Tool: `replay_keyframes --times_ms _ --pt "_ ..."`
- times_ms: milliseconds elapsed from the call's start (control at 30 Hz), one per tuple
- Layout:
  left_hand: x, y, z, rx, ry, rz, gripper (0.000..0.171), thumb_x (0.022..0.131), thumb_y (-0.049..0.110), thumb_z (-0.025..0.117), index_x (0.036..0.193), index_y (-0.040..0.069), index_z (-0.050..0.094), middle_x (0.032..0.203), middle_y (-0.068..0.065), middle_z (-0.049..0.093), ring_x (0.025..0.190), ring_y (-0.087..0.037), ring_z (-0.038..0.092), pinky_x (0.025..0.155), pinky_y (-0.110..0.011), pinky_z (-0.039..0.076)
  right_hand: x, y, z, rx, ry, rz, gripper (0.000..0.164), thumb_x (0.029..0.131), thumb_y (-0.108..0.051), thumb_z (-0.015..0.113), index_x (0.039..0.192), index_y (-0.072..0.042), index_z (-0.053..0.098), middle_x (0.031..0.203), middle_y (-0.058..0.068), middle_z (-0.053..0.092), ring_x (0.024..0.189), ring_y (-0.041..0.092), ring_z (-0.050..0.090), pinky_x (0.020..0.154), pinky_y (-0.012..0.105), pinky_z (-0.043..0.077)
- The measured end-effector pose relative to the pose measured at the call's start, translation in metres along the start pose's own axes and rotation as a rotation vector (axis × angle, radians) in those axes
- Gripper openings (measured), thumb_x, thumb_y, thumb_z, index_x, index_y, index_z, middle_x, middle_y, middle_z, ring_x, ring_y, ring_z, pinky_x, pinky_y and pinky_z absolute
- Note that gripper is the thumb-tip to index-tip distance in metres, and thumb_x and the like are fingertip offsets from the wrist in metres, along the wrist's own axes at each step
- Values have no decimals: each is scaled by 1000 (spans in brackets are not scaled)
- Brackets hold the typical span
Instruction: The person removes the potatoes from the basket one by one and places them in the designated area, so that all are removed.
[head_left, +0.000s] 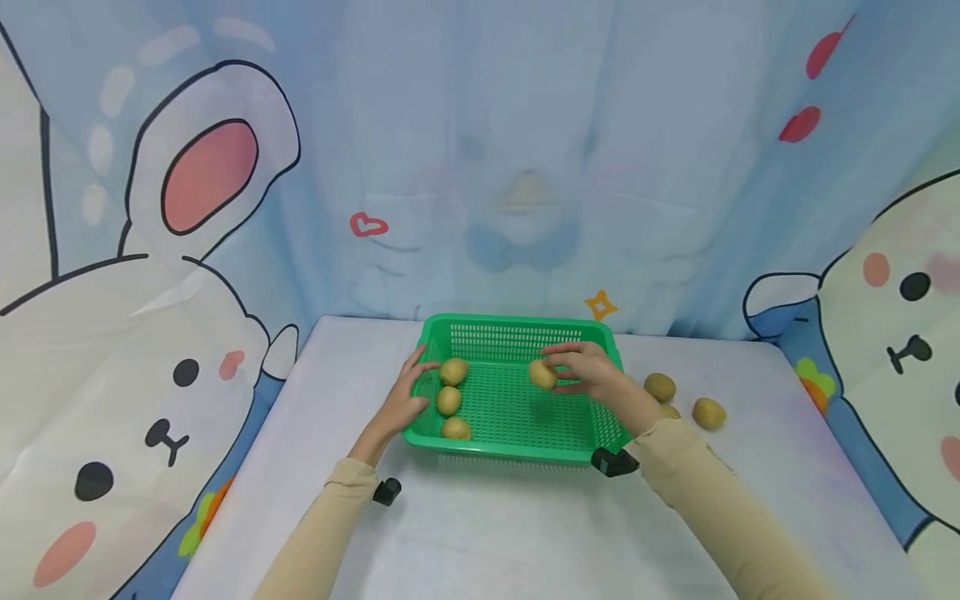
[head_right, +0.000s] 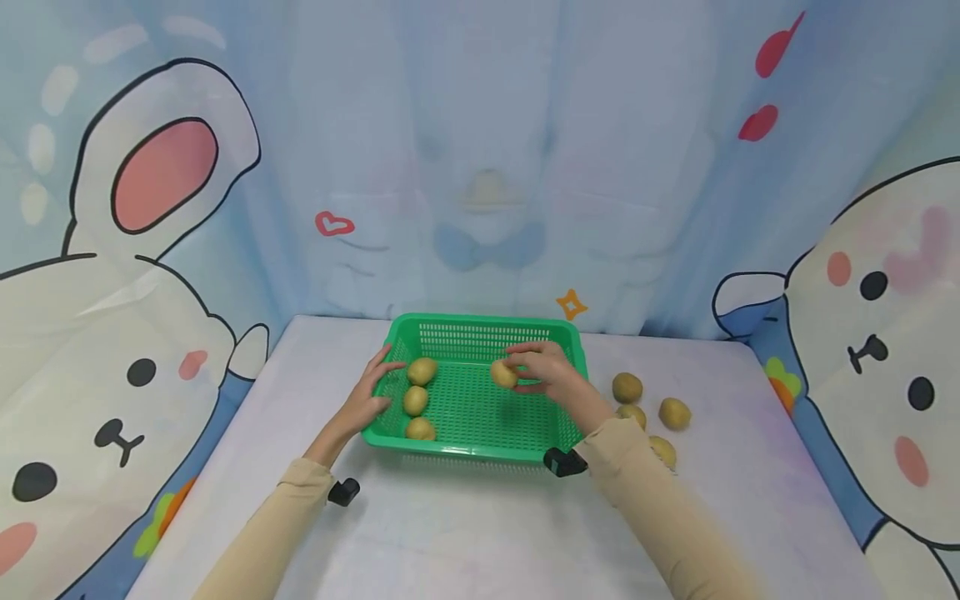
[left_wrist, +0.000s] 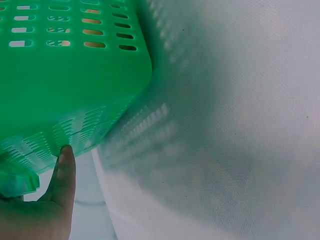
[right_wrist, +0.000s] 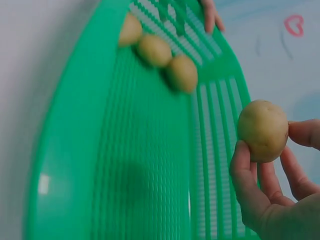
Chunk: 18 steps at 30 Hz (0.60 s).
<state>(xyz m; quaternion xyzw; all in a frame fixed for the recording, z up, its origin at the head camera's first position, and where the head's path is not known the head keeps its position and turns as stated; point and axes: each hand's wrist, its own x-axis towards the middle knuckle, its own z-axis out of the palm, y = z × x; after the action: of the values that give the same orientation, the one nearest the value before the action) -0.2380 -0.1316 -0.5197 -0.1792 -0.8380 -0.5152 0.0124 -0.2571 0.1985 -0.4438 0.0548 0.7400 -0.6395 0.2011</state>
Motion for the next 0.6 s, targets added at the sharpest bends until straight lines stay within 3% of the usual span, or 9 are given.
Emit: replay_keyframes --times_ms 100,233,400,600 --pt "-1 -1 0 -5 -3 2 69 68 -7 47 137 -3 51 165 -10 11 150 -36 8 111 -65 20 -6 4 -27 17 9 4 53 98 -15 57 146 2 42 149 25 37 130 42 45 95 46 50" --pt "-1 -1 -1 -10 -6 5 69 68 -10 48 137 -2 52 165 -10 10 150 -36 7 110 -65 21 -14 9 -63 13 59 26 59 98 -18 59 149 3 37 151 24 33 134 42 40 91 40 53" --pt "-5 2 -2 -6 5 15 69 69 -14 47 137 -4 51 164 -15 11 149 -38 7 108 -66 23 -25 17 -105 20 116 64 53 98 -21 59 144 0 45 142 17 42 133 38 40 89 37 54" --pt "-12 28 -9 0 -11 9 67 69 -15 46 136 -9 49 162 -24 10 148 -44 6 109 -67 21 -39 31 -146 17 162 124 41 99 -23 57 135 -6 51 125 6 50 127 35 43 92 39 53"
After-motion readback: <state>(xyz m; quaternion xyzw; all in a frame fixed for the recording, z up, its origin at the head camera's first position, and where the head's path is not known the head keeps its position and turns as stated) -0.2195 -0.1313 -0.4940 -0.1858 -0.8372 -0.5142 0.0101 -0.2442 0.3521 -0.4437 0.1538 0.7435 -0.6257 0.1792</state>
